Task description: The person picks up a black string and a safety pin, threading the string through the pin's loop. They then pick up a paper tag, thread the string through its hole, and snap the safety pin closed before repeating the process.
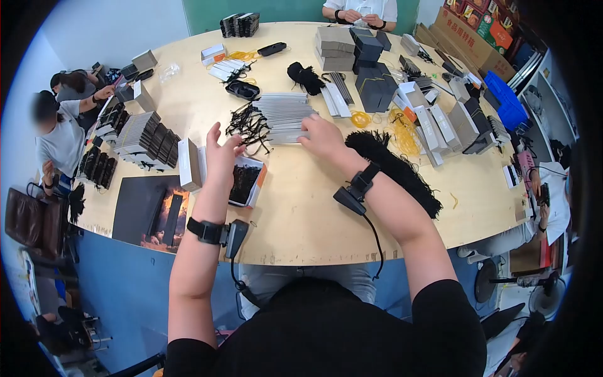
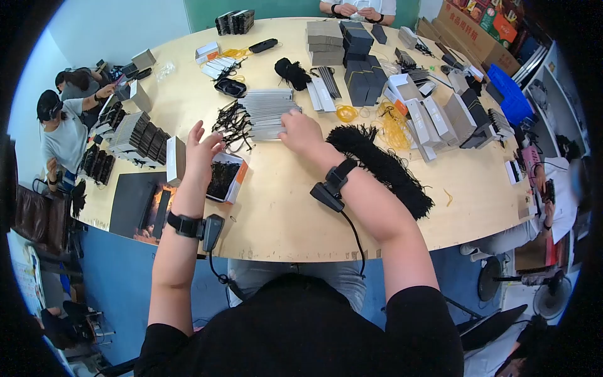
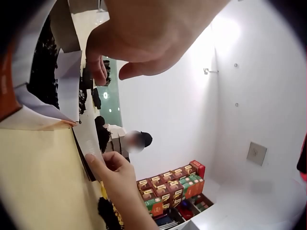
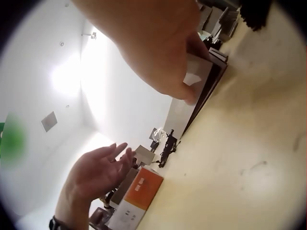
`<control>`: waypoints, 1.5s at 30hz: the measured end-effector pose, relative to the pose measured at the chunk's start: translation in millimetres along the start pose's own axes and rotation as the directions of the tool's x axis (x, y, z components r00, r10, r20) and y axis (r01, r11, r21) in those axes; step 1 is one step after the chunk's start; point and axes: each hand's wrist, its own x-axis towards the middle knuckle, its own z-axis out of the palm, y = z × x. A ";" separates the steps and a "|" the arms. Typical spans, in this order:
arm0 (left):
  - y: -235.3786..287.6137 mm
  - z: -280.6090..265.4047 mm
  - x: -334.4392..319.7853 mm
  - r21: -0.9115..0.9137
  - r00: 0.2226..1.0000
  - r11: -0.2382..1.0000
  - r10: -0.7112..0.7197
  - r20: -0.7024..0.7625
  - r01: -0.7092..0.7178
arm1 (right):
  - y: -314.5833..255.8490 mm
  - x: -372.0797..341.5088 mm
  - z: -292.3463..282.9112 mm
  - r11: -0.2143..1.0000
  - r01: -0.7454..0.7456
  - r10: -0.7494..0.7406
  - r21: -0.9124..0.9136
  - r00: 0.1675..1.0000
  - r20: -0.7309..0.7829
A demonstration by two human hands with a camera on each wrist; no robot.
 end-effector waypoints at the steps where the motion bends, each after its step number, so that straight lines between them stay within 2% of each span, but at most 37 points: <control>1: 0.4 -2.9 -4.7 0.241 0.999 0.969 0.046 0.007 -0.046 | 0.8 -0.1 0.8 1.000 0.000 0.000 0.000 1.000 -0.002; 2: -7.6 -9.1 -4.9 0.344 0.988 0.926 0.155 0.028 -0.155 | 1.2 -1.1 1.6 0.997 0.037 -0.041 -0.065 0.998 -0.053; 3: -3.4 -14.0 -10.3 0.344 0.988 0.926 0.155 0.028 -0.155 | -0.2 -1.8 0.1 0.989 0.071 -0.085 -0.133 0.991 -0.101; 4: 4.6 -18.4 -17.8 0.585 0.981 0.787 0.139 0.138 -0.194 | -0.5 -2.6 -3.1 0.989 0.071 -0.085 -0.133 0.991 -0.102; 5: 8.0 -22.3 -24.9 0.773 0.967 0.584 0.091 0.240 -0.247 | 0.4 -4.0 -8.6 0.981 0.065 -0.101 -0.182 0.975 -0.199; 6: 4.6 -26.3 -33.7 0.801 0.929 0.471 0.187 0.318 -0.369 | 1.8 -6.3 -15.0 0.972 0.054 -0.122 -0.230 0.948 -0.293; 7: 1.4 -29.8 -39.2 0.801 0.930 0.472 0.187 0.318 -0.368 | 5.0 -11.4 -22.9 0.971 0.054 -0.122 -0.231 0.949 -0.292; 9: -6.2 -37.4 -44.6 0.895 0.904 0.125 0.095 0.418 -0.427 | 14.0 -26.1 -44.8 0.997 -0.020 0.000 -0.075 0.966 -0.259; 10: -14.5 -40.7 -41.5 0.896 0.902 0.105 0.073 0.426 -0.432 | 16.6 -36.0 -57.6 0.998 -0.054 0.046 -0.033 0.980 -0.195; 13: -17.1 -37.5 -42.2 0.923 0.929 0.108 0.058 0.365 -0.370 | 20.2 -74.7 -94.9 0.970 -0.231 0.231 0.080 0.973 0.018; 14: -14.5 -36.5 -45.8 0.918 0.924 0.125 0.107 0.366 -0.378 | 25.6 -87.9 -100.0 0.970 -0.241 0.241 0.033 0.970 -0.006; 17: -14.9 -36.1 -48.3 0.935 0.939 0.104 0.106 0.328 -0.338 | 61.8 -121.6 -98.6 0.925 -0.352 0.343 -0.140 0.936 -0.083; 18: -15.3 -38.4 -48.7 0.939 0.943 0.103 0.107 0.316 -0.327 | 73.1 -126.5 -93.2 0.930 -0.342 0.334 -0.137 0.939 -0.077; 20: -17.5 -39.7 -51.1 0.927 0.927 0.120 0.169 0.335 -0.357 | 90.6 -135.3 -84.0 0.907 -0.420 0.414 -0.019 0.899 -0.141; 21: -18.3 -40.2 -53.3 0.927 0.928 0.123 0.167 0.333 -0.354 | 93.5 -136.4 -83.1 0.907 -0.420 0.413 -0.022 0.900 -0.138; 23: -17.7 -42.8 -57.6 0.913 0.915 0.181 0.251 0.317 -0.366 | 96.1 -135.0 -81.7 0.871 -0.477 0.491 0.117 0.856 -0.164; 24: -19.6 -45.2 -58.8 0.914 0.916 0.180 0.248 0.316 -0.363 | 96.6 -134.1 -83.3 0.872 -0.457 0.483 0.172 0.860 -0.166; 26: -24.4 -49.1 -59.6 0.874 0.867 0.208 0.353 0.352 -0.439 | 101.9 -133.5 -87.7 0.873 -0.436 0.474 0.216 0.865 -0.168; 29: -19.2 -48.0 -65.9 0.874 0.872 0.246 0.376 0.313 -0.420 | 99.9 -129.7 -96.4 0.860 -0.449 0.492 0.244 0.855 -0.163; 32: -24.0 -51.0 -61.8 0.867 0.838 0.195 0.421 0.348 -0.458 | 99.9 -130.6 -105.8 0.928 -0.369 0.363 0.050 0.864 -0.349; 33: -25.7 -50.1 -61.1 0.876 0.844 0.182 0.412 0.344 -0.446 | 103.1 -131.2 -105.2 0.921 -0.388 0.375 0.043 0.849 -0.372; 35: -26.8 -46.4 -61.7 0.867 0.853 0.247 0.422 0.307 -0.434 | 104.9 -131.1 -110.5 0.928 -0.371 0.339 0.012 0.834 -0.435; 37: -22.3 -43.2 -66.1 0.867 0.864 0.242 0.382 0.327 -0.436 | 93.8 -128.7 -128.8 0.913 -0.380 0.404 0.145 0.801 -0.441; 38: -19.6 -42.2 -68.4 0.862 0.866 0.243 0.359 0.347 -0.446 | 109.8 -128.9 -131.2 0.909 -0.315 0.409 0.273 0.802 -0.436; 39: -22.5 -45.5 -66.1 0.845 0.845 0.219 0.359 0.395 -0.488 | 110.2 -126.9 -141.1 0.908 -0.331 0.415 0.257 0.792 -0.448; 40: -23.3 -46.2 -66.6 0.839 0.850 0.245 0.356 0.388 -0.486 | 103.8 -122.9 -149.2 0.844 -0.238 0.461 0.480 0.780 -0.423; 41: -22.2 -46.1 -67.3 0.836 0.856 0.268 0.353 0.377 -0.479 | 98.1 -119.5 -157.8 0.727 -0.127 0.497 0.675 0.776 -0.389; 43: -19.1 -45.2 -68.1 0.834 0.876 0.315 0.331 0.351 -0.453 | 94.8 -115.0 -175.8 0.687 -0.089 0.498 0.721 0.780 -0.379; 45: -17.1 -45.9 -69.5 0.835 0.897 0.356 0.307 0.319 -0.419 | 97.8 -110.0 -190.7 0.597 0.000 0.532 0.803 0.749 -0.395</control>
